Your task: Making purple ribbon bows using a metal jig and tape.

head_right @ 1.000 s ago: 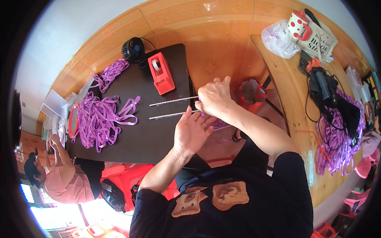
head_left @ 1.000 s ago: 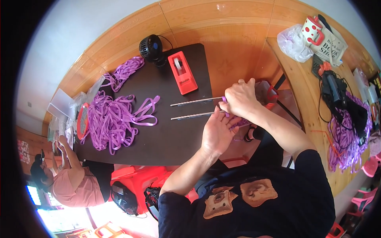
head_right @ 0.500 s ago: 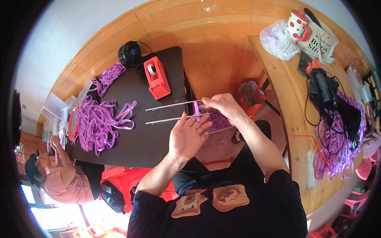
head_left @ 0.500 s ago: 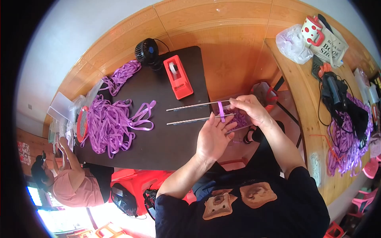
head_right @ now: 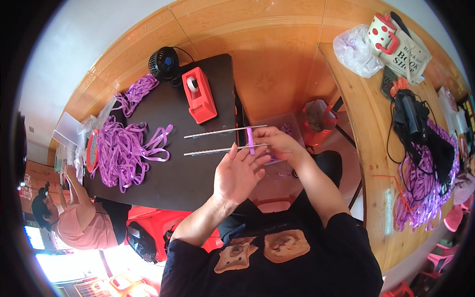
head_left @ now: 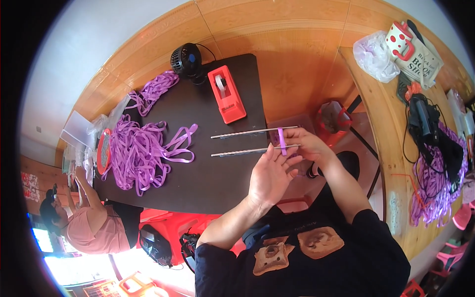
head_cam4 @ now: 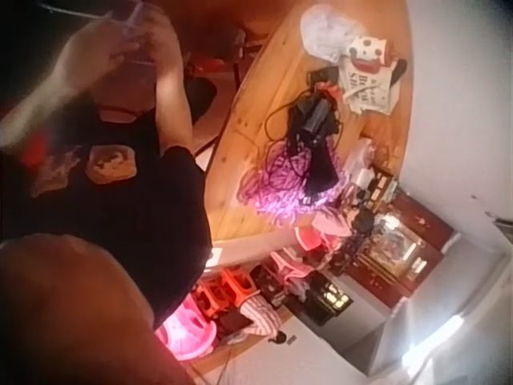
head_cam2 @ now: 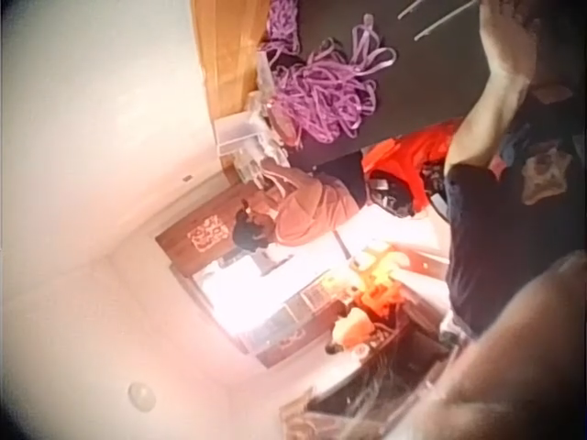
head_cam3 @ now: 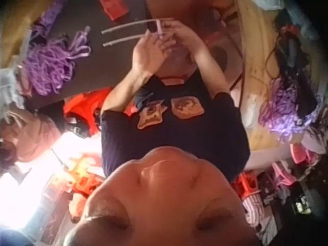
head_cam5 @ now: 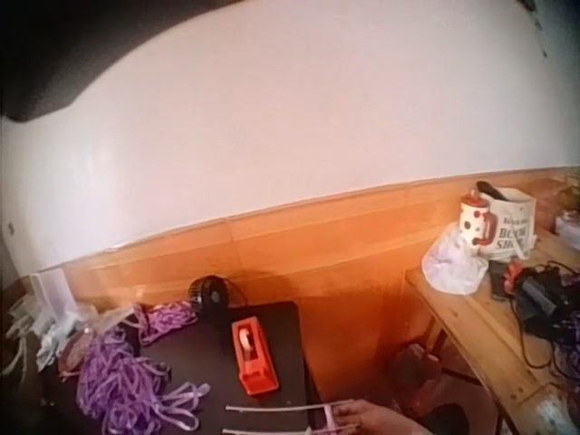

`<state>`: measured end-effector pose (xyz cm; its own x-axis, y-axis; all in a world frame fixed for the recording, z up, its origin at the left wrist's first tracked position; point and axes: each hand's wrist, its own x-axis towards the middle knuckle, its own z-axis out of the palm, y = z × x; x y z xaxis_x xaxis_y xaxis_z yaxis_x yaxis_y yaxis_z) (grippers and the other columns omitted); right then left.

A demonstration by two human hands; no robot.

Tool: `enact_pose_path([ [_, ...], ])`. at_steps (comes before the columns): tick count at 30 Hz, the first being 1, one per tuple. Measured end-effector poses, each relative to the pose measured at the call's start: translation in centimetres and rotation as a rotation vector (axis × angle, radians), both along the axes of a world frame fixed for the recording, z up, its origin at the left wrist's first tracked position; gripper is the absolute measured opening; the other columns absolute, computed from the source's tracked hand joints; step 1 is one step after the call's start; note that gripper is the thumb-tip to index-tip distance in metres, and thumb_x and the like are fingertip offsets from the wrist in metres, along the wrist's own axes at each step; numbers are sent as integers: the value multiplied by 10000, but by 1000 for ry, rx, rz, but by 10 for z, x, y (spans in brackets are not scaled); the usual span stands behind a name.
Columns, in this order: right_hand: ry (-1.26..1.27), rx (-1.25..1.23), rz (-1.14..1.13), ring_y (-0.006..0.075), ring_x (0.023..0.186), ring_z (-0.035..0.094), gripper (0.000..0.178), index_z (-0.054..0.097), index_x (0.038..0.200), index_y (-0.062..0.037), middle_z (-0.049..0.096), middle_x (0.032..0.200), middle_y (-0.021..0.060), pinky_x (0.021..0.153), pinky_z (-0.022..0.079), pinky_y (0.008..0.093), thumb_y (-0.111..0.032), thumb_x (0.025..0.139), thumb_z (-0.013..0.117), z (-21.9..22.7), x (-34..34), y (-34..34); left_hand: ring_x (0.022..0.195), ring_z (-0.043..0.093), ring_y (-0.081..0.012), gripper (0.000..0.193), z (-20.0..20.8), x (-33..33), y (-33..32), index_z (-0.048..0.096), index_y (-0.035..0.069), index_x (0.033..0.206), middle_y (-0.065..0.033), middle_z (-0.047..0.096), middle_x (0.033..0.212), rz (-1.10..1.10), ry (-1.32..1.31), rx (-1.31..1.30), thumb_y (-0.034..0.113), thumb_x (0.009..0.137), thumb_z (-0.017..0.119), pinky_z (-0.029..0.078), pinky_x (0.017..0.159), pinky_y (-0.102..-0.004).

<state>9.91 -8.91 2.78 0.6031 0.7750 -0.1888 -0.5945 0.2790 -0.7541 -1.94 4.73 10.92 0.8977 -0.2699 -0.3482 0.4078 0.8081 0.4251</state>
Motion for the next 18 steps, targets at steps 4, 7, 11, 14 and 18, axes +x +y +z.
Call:
enact_pose_path([
  [4, 61, 173, 81, 110, 786, 620, 111, 614, 931, -29, 634, 863, 30, 712, 506, 239, -98, 849, 644, -4, 1, 17, 1125, 483, -246, 557, -1, -1, 1, 416, 22, 1284, -105, 466, 1317, 2, 5, -1, 466, 948, 390, 368, 867, -350],
  [7, 123, 249, 72, 109, 776, 616, 116, 617, 929, -35, 626, 858, 23, 696, 504, 229, -102, 843, 655, -12, 0, 24, 1124, 486, -250, 550, -4, 0, 0, 415, 20, 1283, -106, 465, 1318, 6, 5, -10, 457, 951, 386, 368, 863, -352],
  [11, 109, 308, 69, 104, 767, 609, 107, 621, 917, -45, 619, 856, 13, 685, 500, 220, -119, 848, 655, -10, -3, 28, 1130, 489, -260, 544, -1, -1, 1, 402, 10, 1287, -118, 463, 1316, 12, -6, -6, 440, 955, 376, 367, 859, -353],
  [14, 89, 303, 50, 99, 768, 603, 106, 628, 912, -51, 617, 865, 9, 684, 497, 216, -127, 846, 659, -7, -3, 26, 1133, 491, -267, 547, -1, 1, 0, 392, 5, 1292, -127, 464, 1311, 17, 6, -11, 436, 956, 370, 371, 851, -355],
  [18, 164, 113, -128, 105, 771, 608, 140, 632, 945, -45, 626, 882, 23, 687, 501, 223, -132, 840, 666, -4, -13, 27, 1131, 492, -267, 545, -4, 1, 0, 391, 5, 1289, -129, 467, 1306, 11, 1, -21, 436, 957, 366, 376, 843, -356],
])
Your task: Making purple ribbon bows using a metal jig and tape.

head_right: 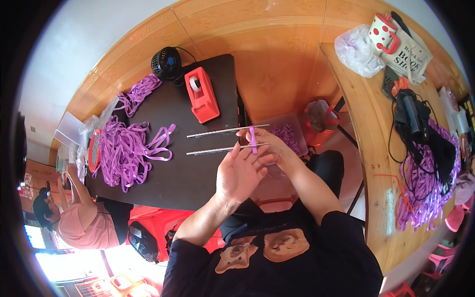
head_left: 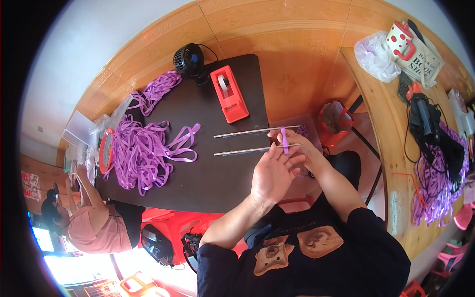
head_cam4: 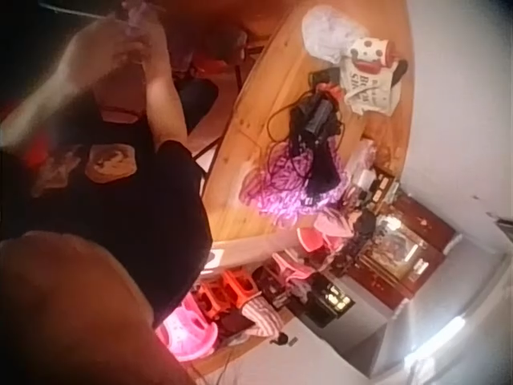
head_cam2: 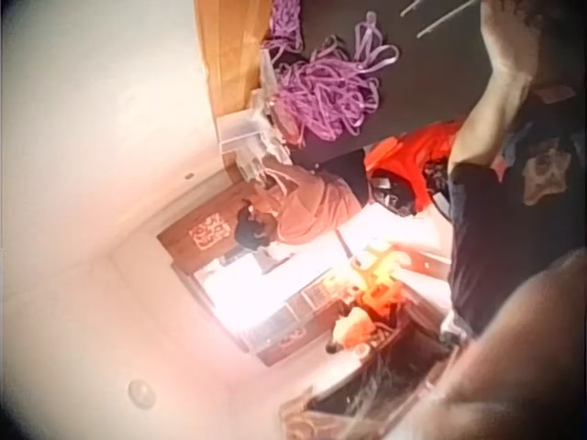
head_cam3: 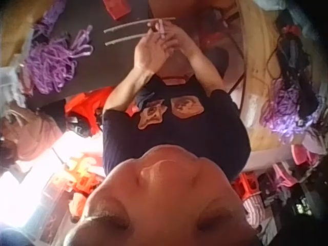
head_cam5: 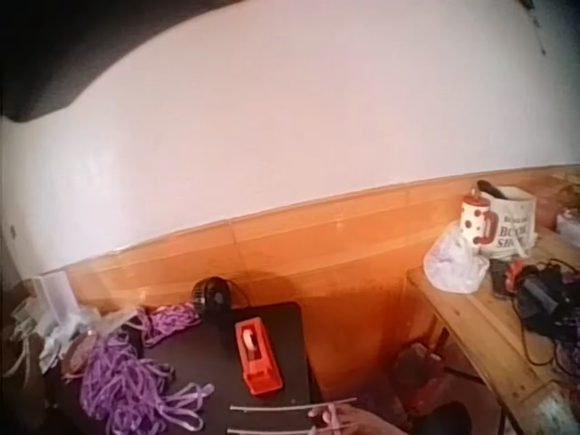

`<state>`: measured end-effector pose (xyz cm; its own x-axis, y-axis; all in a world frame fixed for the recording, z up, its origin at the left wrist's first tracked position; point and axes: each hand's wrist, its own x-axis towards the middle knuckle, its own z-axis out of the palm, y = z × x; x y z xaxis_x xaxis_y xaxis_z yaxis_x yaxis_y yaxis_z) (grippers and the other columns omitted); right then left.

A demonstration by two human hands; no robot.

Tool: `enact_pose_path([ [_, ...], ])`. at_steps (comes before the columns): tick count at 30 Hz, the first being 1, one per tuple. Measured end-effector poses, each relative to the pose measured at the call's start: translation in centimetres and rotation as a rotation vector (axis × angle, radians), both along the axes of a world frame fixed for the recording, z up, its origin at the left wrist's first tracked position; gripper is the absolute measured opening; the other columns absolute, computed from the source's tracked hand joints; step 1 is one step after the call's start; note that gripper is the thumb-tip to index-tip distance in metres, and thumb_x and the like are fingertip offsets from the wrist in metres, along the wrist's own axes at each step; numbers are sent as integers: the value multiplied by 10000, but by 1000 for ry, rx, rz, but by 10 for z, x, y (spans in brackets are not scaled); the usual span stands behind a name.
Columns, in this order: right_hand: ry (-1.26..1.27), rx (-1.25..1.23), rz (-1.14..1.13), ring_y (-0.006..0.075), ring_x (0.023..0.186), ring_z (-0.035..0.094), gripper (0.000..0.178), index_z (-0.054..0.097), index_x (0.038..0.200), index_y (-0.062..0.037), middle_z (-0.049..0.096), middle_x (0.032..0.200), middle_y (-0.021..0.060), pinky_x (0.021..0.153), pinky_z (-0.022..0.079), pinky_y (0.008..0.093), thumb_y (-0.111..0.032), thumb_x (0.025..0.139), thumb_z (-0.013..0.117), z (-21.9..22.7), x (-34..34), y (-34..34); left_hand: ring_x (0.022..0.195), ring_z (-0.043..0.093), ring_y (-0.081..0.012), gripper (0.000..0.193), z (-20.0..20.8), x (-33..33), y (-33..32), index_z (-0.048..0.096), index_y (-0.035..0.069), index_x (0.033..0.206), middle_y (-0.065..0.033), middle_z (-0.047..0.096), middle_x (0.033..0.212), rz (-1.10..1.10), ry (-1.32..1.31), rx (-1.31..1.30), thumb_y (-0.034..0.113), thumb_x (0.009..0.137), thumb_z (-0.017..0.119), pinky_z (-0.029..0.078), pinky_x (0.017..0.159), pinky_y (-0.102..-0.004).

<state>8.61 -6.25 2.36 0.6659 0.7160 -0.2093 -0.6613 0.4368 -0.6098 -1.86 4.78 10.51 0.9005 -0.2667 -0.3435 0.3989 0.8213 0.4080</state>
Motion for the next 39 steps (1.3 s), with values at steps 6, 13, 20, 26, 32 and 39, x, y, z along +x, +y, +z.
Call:
enact_pose_path([
  [6, -53, -114, -166, 149, 817, 630, 222, 597, 1038, -27, 644, 898, 68, 726, 517, 256, -98, 832, 642, 6, 4, -4, 1106, 499, -262, 540, 3, 0, -1, 403, 8, 1275, -127, 478, 1287, 4, 1, -1, 441, 954, 373, 381, 839, -357],
  [13, -584, -498, -626, 32, 631, 524, 164, 607, 751, -48, 596, 686, -13, 585, 390, 175, -164, 854, 658, 63, -4, -37, 1091, 501, -257, 539, 3, -1, -1, 406, 12, 1269, -132, 482, 1276, 7, 15, 31, 449, 956, 364, 380, 842, -355],
  [20, -1300, -1032, -307, 196, 488, 588, 327, 557, 626, -9, 573, 548, 93, 448, 408, 304, -252, 733, 747, 105, -8, -11, 1068, 503, -250, 611, 1, 1, -1, 406, 3, 1269, -107, 506, 1215, -3, 4, -28, 520, 954, 324, 365, 845, -352],
  [26, -1548, -1470, -64, 338, 575, 602, 343, 587, 595, -5, 584, 581, 158, 504, 443, 438, -316, 669, 713, 132, -14, 12, 1006, 518, -208, 627, 3, -2, -2, 439, 43, 1223, -71, 522, 1147, 19, -6, -41, 585, 942, 300, 378, 806, -336],
  [32, -1459, -1453, -77, 337, 621, 618, 201, 612, 614, -9, 584, 576, 168, 575, 476, 428, -201, 663, 650, 115, -9, 9, 1062, 509, -238, 683, 2, -1, -2, 417, 3, 1266, -93, 518, 1198, 2, -24, -34, 588, 942, 280, 365, 845, -343],
  [39, -1128, -1082, -135, 143, 509, 547, 119, 593, 665, 26, 544, 516, 94, 475, 388, 322, -70, 735, 592, 96, -3, -7, 1033, 528, -265, 693, 4, 0, -1, 371, -21, 1290, -128, 511, 1187, 8, 0, -27, 575, 945, 287, 377, 833, -354],
])
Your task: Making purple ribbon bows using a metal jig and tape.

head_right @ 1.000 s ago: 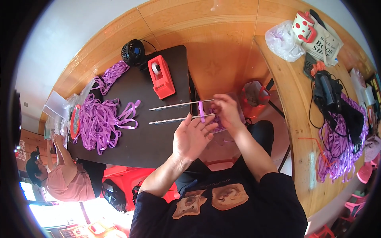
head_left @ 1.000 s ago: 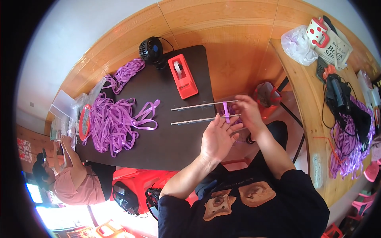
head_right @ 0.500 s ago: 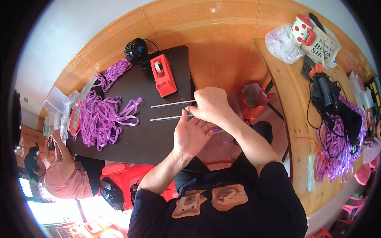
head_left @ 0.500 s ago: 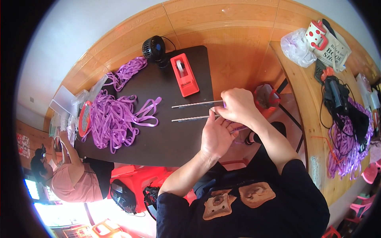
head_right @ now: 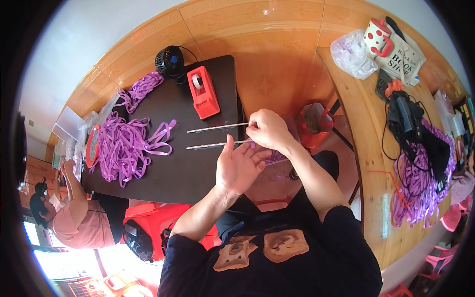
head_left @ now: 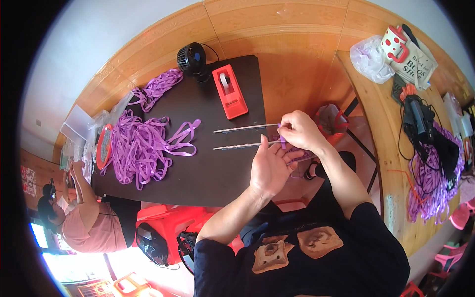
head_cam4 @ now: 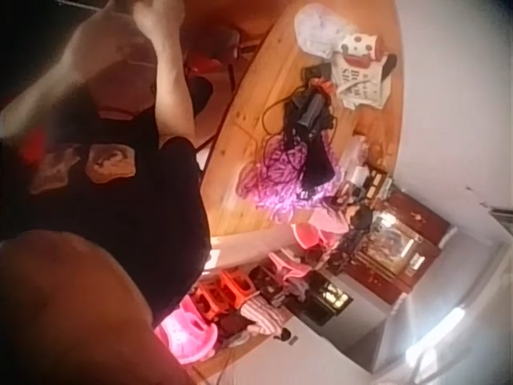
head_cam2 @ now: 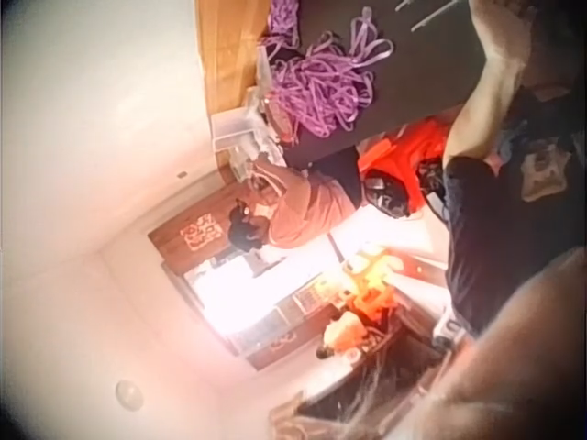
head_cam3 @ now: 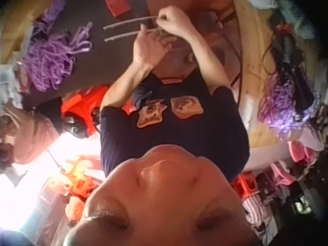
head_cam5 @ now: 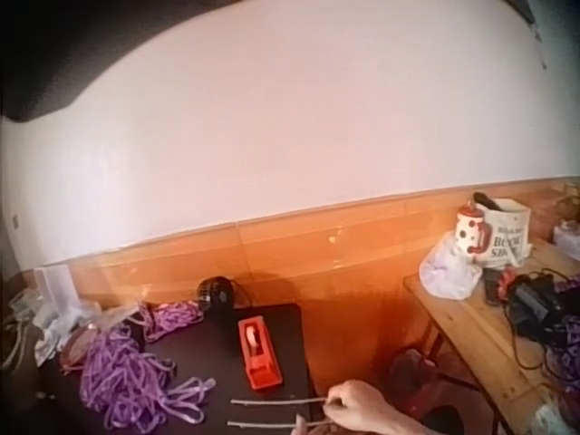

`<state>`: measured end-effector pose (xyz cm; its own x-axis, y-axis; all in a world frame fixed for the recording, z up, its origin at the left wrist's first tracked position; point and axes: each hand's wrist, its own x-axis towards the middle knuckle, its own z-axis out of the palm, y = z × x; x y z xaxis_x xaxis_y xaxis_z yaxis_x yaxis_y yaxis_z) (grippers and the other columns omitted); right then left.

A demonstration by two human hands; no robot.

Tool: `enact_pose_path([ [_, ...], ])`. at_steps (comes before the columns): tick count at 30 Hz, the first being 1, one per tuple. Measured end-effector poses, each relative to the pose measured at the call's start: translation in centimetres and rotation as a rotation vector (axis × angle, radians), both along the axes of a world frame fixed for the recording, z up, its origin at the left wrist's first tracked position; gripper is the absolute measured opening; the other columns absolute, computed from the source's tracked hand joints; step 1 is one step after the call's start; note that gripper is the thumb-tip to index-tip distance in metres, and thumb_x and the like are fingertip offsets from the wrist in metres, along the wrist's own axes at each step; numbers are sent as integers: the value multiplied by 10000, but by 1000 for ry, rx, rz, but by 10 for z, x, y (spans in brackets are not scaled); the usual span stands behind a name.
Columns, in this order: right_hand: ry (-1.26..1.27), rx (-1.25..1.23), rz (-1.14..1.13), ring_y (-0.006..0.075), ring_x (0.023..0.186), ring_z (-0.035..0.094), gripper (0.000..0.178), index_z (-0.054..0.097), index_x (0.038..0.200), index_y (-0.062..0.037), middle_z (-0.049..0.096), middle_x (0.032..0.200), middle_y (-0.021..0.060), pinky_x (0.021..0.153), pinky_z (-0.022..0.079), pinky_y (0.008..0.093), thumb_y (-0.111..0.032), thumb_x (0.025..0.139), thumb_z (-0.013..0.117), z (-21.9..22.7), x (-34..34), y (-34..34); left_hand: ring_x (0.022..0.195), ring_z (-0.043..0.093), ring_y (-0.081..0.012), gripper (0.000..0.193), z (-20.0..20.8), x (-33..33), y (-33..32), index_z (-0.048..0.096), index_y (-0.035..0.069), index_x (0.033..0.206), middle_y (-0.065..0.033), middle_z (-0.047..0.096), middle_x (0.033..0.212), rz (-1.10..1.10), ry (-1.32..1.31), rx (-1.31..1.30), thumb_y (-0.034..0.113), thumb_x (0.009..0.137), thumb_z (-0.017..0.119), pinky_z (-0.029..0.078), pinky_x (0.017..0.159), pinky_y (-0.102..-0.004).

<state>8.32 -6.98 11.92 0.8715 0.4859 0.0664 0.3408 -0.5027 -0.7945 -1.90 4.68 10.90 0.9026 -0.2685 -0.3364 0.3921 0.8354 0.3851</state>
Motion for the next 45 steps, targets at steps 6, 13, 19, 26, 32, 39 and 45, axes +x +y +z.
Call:
enact_pose_path([
  [6, 55, 187, 30, 43, 531, 435, 128, 546, 679, 42, 493, 531, 29, 462, 335, 247, 5, 799, 573, -12, -2, -9, 1029, 529, -273, 692, 1, 0, 0, 359, -24, 1299, -136, 492, 1219, 4, 4, 15, 568, 947, 293, 380, 832, -357],
  [13, 260, 455, 34, 28, 582, 450, 161, 584, 686, 14, 547, 618, -25, 500, 341, 218, -23, 838, 624, -37, 0, -21, 1024, 530, -273, 683, 1, -1, -1, 353, -26, 1313, -153, 470, 1261, 3, -7, 9, 552, 954, 289, 383, 825, -356],
  [19, 439, 613, -16, 33, 635, 517, 57, 653, 769, 7, 590, 665, -18, 551, 389, 192, -20, 819, 655, -48, 4, -25, 1016, 531, -272, 688, 0, 1, -1, 347, -29, 1320, -159, 457, 1284, 2, 4, 25, 550, 955, 285, 384, 817, -354],
  [26, 726, 859, -3, 83, 692, 581, 47, 677, 783, 0, 635, 737, 22, 632, 452, 220, -42, 805, 675, -50, 3, -32, 1010, 534, -272, 687, 2, 1, -2, 352, -30, 1314, -154, 457, 1286, 9, 19, 33, 551, 952, 292, 384, 808, -348],
  [32, 654, 843, -117, 111, 717, 609, 113, 681, 850, -2, 655, 786, 61, 657, 476, 232, -110, 819, 675, -59, -1, -29, 1008, 538, -276, 683, 0, 2, -1, 352, -33, 1309, -157, 458, 1281, 0, 0, 17, 547, 951, 304, 390, 804, -351],
  [39, 865, 955, -164, 136, 735, 627, 187, 652, 929, 29, 665, 848, 86, 639, 501, 245, -132, 834, 656, -51, -11, -17, 996, 540, -272, 680, 0, 2, -1, 366, -39, 1296, -159, 463, 1274, 11, 3, 16, 545, 952, 308, 396, 805, -356],
  [45, 845, 971, -256, 148, 704, 630, 148, 652, 901, 24, 665, 831, 90, 608, 517, 266, -102, 824, 647, -47, -14, -12, 970, 540, -259, 675, -3, 1, -1, 376, -36, 1290, -154, 476, 1255, 7, -7, -1, 544, 951, 312, 387, 820, -354],
])
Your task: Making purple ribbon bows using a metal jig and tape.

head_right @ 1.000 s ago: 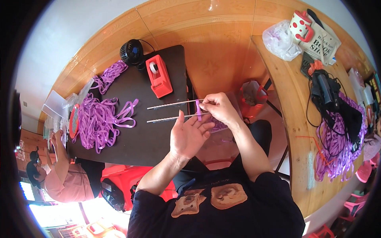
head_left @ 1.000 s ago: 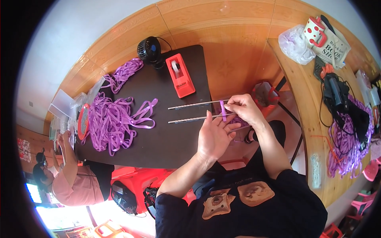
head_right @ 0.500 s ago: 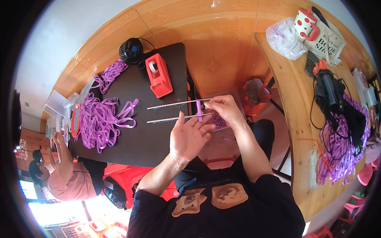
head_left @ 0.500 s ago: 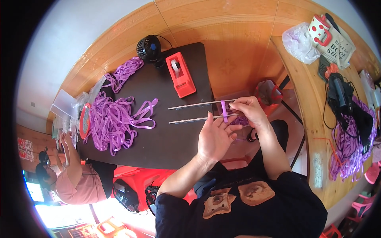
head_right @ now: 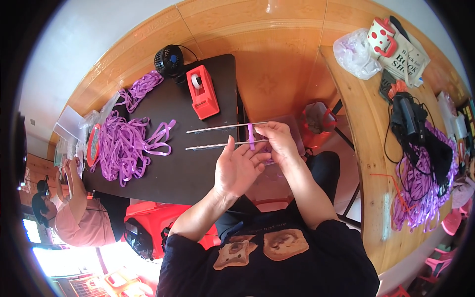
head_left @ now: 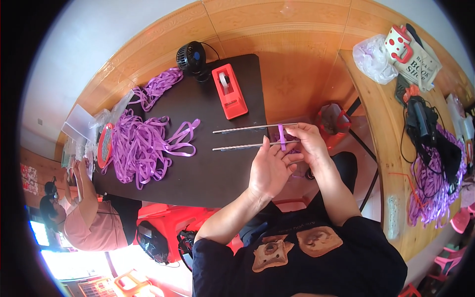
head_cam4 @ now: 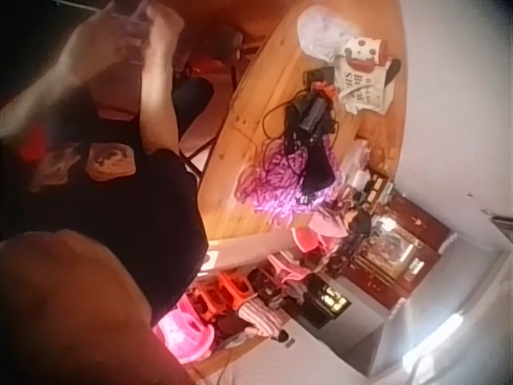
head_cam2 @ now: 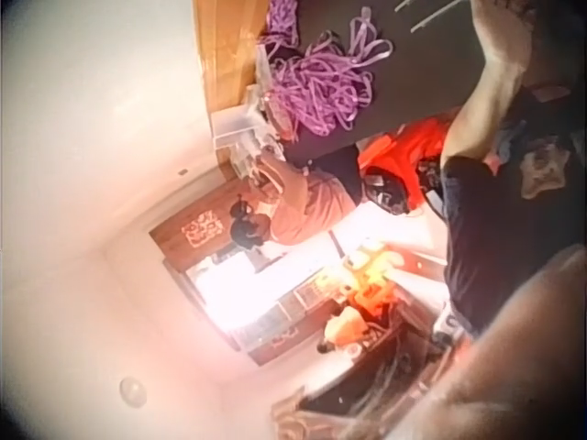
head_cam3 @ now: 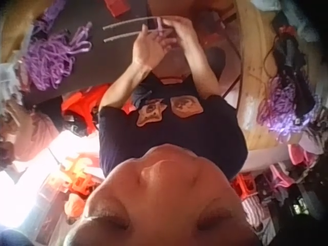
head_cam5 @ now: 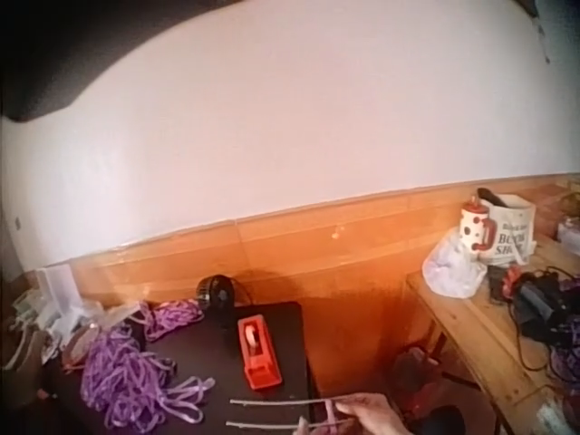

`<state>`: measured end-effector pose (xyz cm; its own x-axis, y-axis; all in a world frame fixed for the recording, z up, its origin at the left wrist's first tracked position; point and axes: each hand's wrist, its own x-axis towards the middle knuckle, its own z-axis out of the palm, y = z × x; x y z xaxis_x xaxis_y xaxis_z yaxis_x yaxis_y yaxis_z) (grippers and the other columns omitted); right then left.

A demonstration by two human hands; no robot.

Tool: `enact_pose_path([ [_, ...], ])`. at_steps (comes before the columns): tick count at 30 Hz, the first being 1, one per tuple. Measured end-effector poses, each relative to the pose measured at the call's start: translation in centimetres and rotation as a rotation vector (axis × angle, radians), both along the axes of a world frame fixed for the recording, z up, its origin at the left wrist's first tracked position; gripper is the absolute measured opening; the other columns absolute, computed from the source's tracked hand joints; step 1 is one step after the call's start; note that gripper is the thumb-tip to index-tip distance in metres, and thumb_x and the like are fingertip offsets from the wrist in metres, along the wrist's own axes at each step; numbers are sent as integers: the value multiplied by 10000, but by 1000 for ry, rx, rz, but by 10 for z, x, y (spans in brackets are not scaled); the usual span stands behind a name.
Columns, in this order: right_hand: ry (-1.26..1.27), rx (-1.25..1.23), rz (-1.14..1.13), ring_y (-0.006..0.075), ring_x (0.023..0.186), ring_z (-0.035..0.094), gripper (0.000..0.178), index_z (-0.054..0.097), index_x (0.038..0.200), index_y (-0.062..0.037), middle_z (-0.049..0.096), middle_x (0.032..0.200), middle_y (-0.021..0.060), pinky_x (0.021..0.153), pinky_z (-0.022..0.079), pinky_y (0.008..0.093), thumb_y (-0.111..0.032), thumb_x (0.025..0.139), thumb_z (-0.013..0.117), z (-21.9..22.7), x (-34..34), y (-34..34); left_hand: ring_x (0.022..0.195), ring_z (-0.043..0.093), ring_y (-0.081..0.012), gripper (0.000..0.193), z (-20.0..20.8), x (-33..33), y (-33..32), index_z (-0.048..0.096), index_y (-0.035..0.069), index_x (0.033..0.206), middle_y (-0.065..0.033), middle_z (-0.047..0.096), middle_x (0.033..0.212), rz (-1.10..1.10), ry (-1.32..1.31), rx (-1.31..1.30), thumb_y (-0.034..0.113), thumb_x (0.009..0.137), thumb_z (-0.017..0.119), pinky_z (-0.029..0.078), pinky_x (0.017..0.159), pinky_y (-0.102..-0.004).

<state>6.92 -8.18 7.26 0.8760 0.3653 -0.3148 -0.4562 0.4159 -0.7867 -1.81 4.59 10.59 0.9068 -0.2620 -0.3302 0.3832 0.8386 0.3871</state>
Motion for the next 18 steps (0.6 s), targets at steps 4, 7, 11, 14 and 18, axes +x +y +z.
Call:
enact_pose_path([
  [4, 21, 12, -61, 144, 585, 607, 121, 632, 858, 22, 636, 765, 81, 488, 492, 242, -98, 847, 630, 2, -5, 5, 973, 542, -247, 671, -2, -1, 1, 378, -25, 1294, -138, 487, 1239, -1, 2, 16, 547, 947, 324, 383, 827, -352],
  [7, -15, -4, -165, 142, 570, 603, 121, 626, 835, 19, 631, 755, 81, 474, 484, 241, -101, 844, 635, 8, -12, 8, 970, 546, -242, 667, -3, -1, 1, 379, -18, 1294, -128, 492, 1230, -3, -4, 11, 548, 945, 332, 384, 827, -350],
  [11, -72, -45, -127, 134, 590, 603, 110, 634, 825, 22, 636, 751, 75, 493, 485, 240, -88, 836, 642, 4, -14, 8, 958, 552, -237, 655, -2, -1, 0, 382, -11, 1291, -120, 502, 1206, -5, -12, 14, 545, 947, 332, 387, 827, -347],
  [14, -118, -96, -108, 130, 585, 600, 101, 634, 826, 25, 630, 739, 72, 490, 480, 232, -76, 836, 637, 6, -14, 9, 943, 551, -230, 639, 0, -2, 1, 394, -11, 1271, -114, 514, 1172, -1, -8, 12, 538, 950, 335, 391, 815, -340],
  [18, -194, -203, -153, 143, 576, 601, 99, 625, 774, 35, 606, 708, 73, 482, 467, 252, -45, 833, 621, 8, -14, 16, 909, 546, -217, 617, -1, -2, 0, 411, -16, 1231, -104, 522, 1130, 10, -9, -6, 530, 952, 341, 395, 797, -334],
])
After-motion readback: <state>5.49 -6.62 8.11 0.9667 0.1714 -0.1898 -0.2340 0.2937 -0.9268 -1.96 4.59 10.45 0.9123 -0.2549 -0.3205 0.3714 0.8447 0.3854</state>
